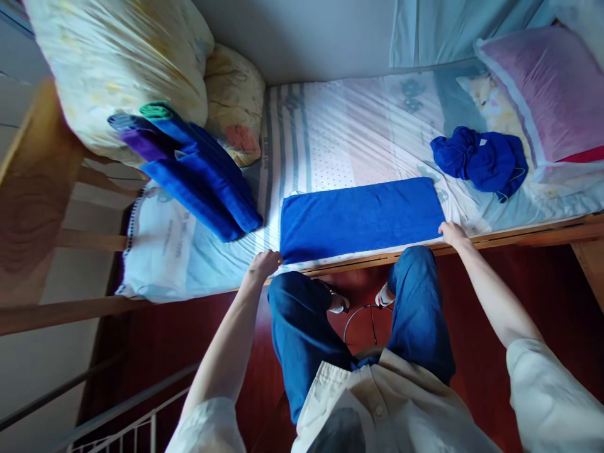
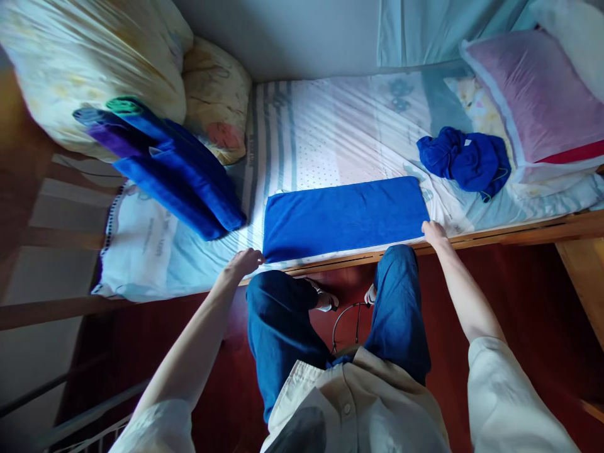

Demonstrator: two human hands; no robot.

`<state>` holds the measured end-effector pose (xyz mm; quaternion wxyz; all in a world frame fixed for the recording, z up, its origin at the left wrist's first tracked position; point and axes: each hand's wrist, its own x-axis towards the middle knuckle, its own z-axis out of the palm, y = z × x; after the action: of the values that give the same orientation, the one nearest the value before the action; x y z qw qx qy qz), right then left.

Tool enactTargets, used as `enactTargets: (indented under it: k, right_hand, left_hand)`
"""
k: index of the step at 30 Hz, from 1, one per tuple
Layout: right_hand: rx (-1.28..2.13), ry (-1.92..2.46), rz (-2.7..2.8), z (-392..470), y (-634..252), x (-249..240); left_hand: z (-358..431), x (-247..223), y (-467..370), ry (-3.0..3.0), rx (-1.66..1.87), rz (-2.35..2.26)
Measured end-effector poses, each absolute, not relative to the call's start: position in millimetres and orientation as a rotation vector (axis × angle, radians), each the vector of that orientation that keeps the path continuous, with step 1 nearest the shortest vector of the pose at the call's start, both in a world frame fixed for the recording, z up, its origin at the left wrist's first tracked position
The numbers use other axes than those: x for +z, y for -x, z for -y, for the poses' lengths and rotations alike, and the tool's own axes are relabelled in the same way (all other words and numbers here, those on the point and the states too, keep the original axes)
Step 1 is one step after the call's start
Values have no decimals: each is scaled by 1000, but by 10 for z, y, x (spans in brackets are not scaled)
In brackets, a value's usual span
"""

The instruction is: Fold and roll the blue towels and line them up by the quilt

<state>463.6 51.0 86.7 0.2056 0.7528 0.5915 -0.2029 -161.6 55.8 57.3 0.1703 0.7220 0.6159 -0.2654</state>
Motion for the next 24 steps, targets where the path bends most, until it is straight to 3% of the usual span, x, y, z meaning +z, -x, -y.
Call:
enactTargets:
  k: [2,4,8,15,24]
  right_hand:
    - [-563,-2064,-1682,-657,-4402,959]
    - [-606,-2090,-1822,-772,-4063,982]
    - [-910,-2165,-2323,-838,-3094,751]
    - [-1331,-2054,-2741,-760,-1674,-66]
    - [-1294,-1966,-2857,-806,-2185,-357]
  left_hand:
    - [-690,580,1441,-2098,-610,-1755]
    - [-788,524,1133,-2170,-252,-1779]
    - [-755,207,267,-2113,338,-1825]
    - [-318,-421,-351,-1907,694,-1925]
    - [-271,-551,-256,-1905,793,-1889]
